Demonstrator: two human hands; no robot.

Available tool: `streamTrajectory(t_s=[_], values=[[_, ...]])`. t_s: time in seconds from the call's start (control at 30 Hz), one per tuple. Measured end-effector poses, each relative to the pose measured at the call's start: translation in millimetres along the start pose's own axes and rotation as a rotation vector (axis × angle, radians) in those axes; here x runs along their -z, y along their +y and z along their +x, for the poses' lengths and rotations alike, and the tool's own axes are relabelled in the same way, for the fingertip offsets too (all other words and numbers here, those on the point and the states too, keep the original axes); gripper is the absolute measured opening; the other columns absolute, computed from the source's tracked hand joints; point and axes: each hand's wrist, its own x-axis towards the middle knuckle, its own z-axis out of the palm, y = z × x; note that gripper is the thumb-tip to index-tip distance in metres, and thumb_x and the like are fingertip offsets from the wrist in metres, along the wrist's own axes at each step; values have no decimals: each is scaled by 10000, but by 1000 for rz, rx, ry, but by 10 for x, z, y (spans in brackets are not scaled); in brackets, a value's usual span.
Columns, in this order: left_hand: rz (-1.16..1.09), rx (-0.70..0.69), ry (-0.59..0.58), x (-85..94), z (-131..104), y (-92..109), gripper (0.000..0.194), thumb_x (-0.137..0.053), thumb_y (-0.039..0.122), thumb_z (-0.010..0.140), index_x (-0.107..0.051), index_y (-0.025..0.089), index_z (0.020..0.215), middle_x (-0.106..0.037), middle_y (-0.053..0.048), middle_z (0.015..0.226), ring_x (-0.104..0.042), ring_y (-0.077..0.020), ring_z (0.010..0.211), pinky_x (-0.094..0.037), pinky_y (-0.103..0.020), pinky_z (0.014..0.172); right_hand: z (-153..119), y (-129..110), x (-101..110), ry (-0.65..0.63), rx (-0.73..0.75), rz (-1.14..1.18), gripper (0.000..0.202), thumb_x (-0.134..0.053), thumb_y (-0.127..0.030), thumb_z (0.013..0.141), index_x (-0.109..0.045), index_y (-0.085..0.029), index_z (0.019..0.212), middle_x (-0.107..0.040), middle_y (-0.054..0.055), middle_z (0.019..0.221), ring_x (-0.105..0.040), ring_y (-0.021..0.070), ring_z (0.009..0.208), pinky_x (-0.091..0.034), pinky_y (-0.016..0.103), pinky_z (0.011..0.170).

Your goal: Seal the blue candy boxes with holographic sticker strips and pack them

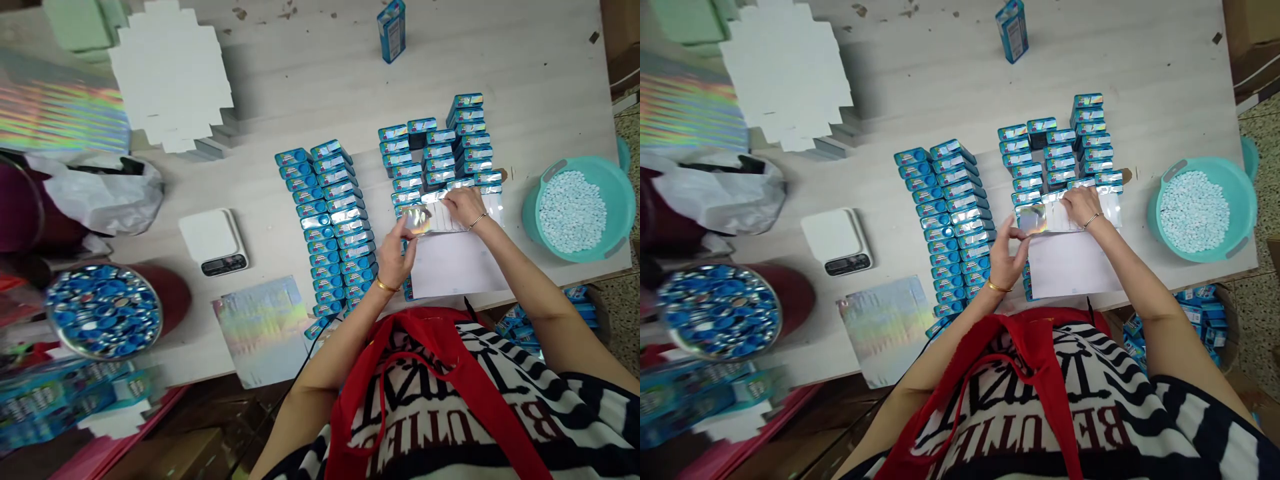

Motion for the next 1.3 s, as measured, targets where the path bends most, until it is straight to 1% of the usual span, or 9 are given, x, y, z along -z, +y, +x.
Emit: streamTrajectory(t_s=[0.13,0.23,0.37,0.47,0.63,0.77,0.9,1.07,1.3], values=[[-219,278,217,328,-109,60,673,-568,456,948,-269,273,1522,-601,-17,880,-614,-146,826,-530,-292,812,-271,-341,-15,185,76,319,504,-454,-576,962,-654,-182,1203,-659,156,1182,-557,314,1138,-425,482,960],[-265,404,305,567,-280,-7,711,-598,519,917,-284,298,1515,-586,-13,871,-613,-140,819,-538,-278,796,-590,-867,-228,48,46,786,624,-425,-704,923,-600,-218,1273,-679,97,1073,-630,232,963,-515,378,792],[-248,496,354,771,-665,-195,749,-624,578,881,-315,289,1500,-579,-15,866,-617,-140,799,-541,-275,759,-902,-1463,-680,-216,-137,1141,578,-608,-757,756,-643,-212,945,-648,22,772,-594,167,690,-486,306,617],[-242,558,374,814,-973,-352,802,-620,629,858,-318,246,1494,-574,-19,854,-615,-147,772,-532,-279,717,-996,-1668,-955,-263,-179,1225,508,-627,-727,734,-565,-223,748,-574,-14,636,-541,148,610,-471,300,608],[-192,615,418,753,-1245,-556,804,-603,631,863,-317,198,1477,-565,-14,838,-612,-151,757,-524,-289,721,-1011,-1729,-1179,-220,-94,1026,330,-556,-534,845,-516,-229,727,-510,-35,621,-470,133,595,-407,273,604],[-60,606,445,715,-1195,-682,712,-588,486,911,-312,159,1479,-600,-34,878,-620,-171,815,-515,-334,816,-904,-1738,-1277,-164,-5,768,222,-489,-364,912,-493,-224,740,-506,-21,656,-467,143,624,-382,271,625],[123,620,415,716,-1087,-798,678,-586,335,903,-307,150,1492,-647,-24,887,-624,-178,843,-423,-406,976,-740,-1771,-1323,-157,109,429,198,-459,-278,961,-542,-204,797,-617,47,791,-544,187,767,-396,294,736],[283,657,323,692,-1050,-893,663,-558,257,875,-334,148,1489,-686,-29,910,-632,-212,924,-341,-428,1003,-636,-1805,-1344,-210,157,134,216,-429,-234,999,-616,-164,917,-679,110,955,-576,238,933,-385,317,813],[375,680,231,632,-1040,-949,644,-513,288,894,-337,140,1496,-686,-70,962,-605,-259,980,-342,-442,985,-623,-1799,-1422,-227,146,18,286,-402,-301,1028,-649,-158,1012,-696,129,1053,-564,277,1002,-355,359,823]])
